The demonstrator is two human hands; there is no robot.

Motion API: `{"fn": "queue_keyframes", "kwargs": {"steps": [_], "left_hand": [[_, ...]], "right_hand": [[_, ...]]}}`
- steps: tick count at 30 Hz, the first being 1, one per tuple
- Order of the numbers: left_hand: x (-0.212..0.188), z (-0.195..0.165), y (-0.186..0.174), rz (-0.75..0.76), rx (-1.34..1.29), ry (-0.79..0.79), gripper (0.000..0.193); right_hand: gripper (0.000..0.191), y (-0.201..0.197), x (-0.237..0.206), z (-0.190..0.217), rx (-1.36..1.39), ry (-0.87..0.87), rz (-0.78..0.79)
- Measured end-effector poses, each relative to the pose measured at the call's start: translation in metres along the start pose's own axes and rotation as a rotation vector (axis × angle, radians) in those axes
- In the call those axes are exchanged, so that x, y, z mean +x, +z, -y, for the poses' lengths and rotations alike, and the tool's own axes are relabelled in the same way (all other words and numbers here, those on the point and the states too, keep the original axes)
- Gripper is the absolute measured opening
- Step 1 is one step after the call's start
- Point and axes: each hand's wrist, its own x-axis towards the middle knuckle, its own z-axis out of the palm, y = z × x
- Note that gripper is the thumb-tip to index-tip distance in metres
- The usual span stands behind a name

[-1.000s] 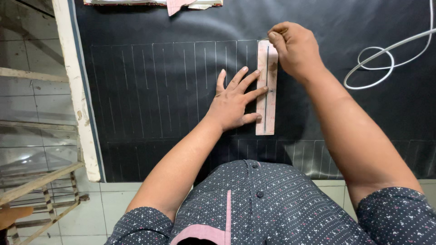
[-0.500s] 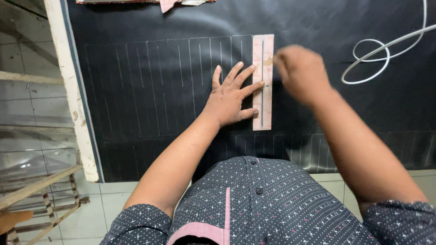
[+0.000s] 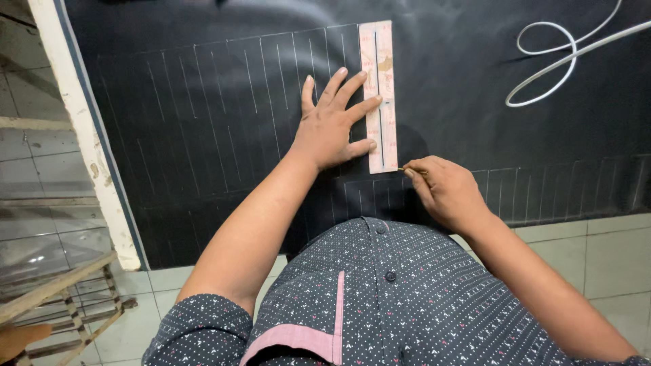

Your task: The person holds a long straightedge ruler against a dark sheet on the work table and draws straight lines along it with a marking pen, repositioning the ruler repeatedly to mark a series of parallel lines across the sheet.

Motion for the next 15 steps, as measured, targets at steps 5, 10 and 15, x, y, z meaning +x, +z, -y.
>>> {"fn": "queue_keyframes", "kwargs": {"steps": [5,10,15], "left_hand": [[0.0,-0.001,0.001,0.008,0.006,-0.011,0.077],[0.0,0.0,0.001,-0.003,0.005,-0.003,0.077],[0.0,-0.001,0.001,0.005,0.013,-0.013,0.076]], "right_hand": [[0.014,0.001,-0.003,0.002,0.021,0.004,-0.006],[0.016,0.011,0.002,0.009,0.136,-0.062,0.071],[0.016,0.011,0.005,0.011,0.117,-0.078,0.103]]}}
